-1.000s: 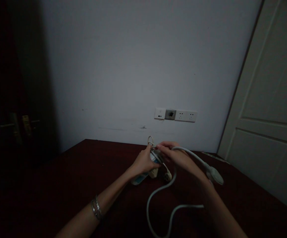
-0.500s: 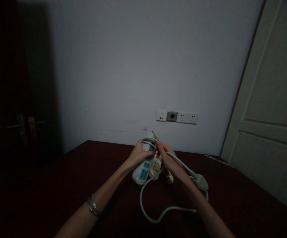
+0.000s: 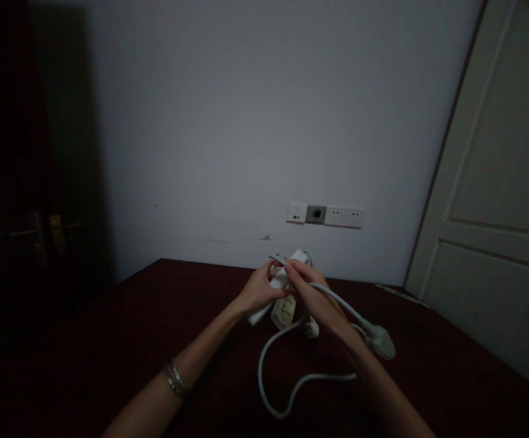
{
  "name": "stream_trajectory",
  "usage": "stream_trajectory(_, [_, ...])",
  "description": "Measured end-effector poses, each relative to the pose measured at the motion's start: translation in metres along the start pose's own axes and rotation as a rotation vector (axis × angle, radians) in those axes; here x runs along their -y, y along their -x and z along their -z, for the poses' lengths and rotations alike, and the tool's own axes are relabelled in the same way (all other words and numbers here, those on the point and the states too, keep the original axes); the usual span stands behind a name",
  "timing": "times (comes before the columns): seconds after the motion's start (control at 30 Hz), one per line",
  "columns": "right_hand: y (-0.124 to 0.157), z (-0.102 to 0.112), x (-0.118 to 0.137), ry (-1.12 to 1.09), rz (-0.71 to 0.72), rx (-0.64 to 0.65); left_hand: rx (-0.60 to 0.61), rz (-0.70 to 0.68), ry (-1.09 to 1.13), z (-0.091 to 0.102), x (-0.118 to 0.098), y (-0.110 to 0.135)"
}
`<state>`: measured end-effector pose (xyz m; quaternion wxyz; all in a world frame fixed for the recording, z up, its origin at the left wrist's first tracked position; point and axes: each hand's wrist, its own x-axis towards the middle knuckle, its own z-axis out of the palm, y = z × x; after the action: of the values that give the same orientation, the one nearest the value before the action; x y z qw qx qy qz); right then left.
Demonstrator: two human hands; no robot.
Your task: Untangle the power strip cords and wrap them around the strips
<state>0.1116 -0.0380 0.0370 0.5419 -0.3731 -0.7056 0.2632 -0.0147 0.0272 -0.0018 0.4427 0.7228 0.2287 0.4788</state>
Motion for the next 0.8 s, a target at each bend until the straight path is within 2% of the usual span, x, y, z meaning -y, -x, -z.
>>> stream_trajectory(0.13, [0.009,-0.004,0.013,0.023,-0.005,0.216,0.025,-0.052,-0.030,0.000,0.006,0.002])
stream_trajectory(0.27, [0.012,0.004,0.018,-0.032,-0.078,0.357,-0.061,0.012,-0.007,0.013,-0.002,-0.003])
stream_trajectory(0.4, [0.010,0.022,0.020,-0.210,-0.192,0.341,-0.179,0.046,0.042,0.018,-0.017,-0.005])
stream_trajectory(0.57, [0.010,0.041,0.023,-0.463,-0.168,0.168,-0.061,0.035,0.119,0.005,-0.022,-0.001])
stream_trajectory(0.63, [0.011,0.045,0.024,-0.521,-0.155,0.138,-0.045,0.044,0.137,0.001,-0.022,0.001])
stream_trajectory(0.8, [0.011,0.050,0.019,-0.464,-0.205,0.239,-0.084,0.126,0.262,0.002,-0.028,0.003])
